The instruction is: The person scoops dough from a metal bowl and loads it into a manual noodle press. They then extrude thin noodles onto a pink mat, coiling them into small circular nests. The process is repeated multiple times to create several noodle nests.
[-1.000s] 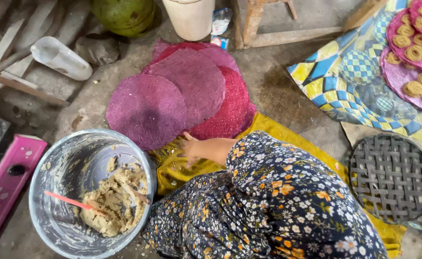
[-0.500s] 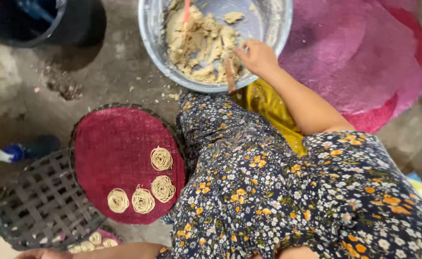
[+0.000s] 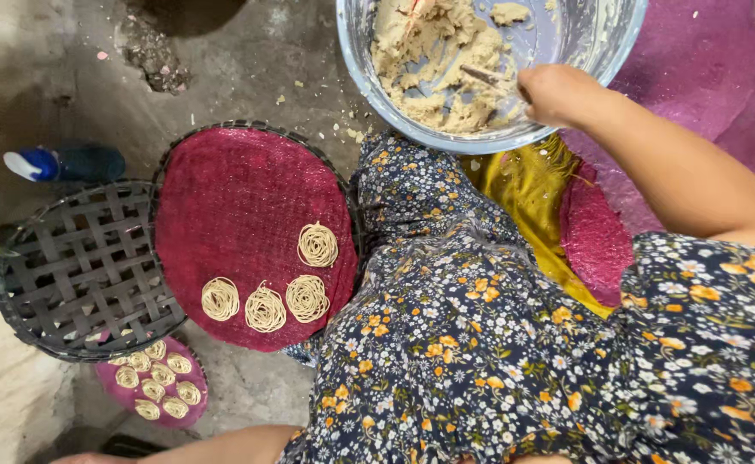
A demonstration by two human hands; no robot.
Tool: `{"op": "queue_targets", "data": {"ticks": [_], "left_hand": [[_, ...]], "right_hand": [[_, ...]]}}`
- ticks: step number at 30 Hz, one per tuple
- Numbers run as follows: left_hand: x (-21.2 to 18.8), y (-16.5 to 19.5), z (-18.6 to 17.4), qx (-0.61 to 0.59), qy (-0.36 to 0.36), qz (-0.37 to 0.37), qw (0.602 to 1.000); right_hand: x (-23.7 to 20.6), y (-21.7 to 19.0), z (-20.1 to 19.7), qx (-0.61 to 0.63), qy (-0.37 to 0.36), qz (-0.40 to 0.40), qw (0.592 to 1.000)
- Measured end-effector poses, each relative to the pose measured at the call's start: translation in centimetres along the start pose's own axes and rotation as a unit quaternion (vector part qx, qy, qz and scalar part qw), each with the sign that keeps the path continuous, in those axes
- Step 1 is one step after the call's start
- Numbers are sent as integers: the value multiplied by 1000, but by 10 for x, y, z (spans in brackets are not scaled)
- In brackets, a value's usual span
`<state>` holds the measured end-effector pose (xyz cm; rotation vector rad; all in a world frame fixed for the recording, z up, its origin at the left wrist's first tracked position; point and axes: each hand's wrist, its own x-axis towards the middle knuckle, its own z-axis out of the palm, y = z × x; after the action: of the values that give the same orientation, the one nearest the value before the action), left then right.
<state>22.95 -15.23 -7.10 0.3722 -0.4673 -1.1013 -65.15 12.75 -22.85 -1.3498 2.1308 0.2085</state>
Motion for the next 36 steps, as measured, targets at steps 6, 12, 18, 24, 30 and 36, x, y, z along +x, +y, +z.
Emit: {"op": "queue_targets", "data": {"ticks": [6, 12, 18, 24, 30, 36], "left_hand": [[1, -8, -4, -35, 0, -23, 999], [-1, 3, 2, -115, 65, -1, 991], [-23, 23, -8, -55, -38, 15, 998], [-57, 1, 49, -20, -107, -123, 986], [-121, -61, 189, 143, -312, -70, 937], [-133, -142, 246, 178, -379, -42, 907]], "right_hand": [[-5, -29, -16, -31, -57, 87, 994], [46, -51, 25, 69, -75, 90, 991], [75, -73, 43, 133, -19, 70, 988], [75, -98, 27, 170, 31, 65, 983], [43, -95, 9, 195, 34, 17, 980], [-26, -56, -52, 338, -18, 42, 940]]}}
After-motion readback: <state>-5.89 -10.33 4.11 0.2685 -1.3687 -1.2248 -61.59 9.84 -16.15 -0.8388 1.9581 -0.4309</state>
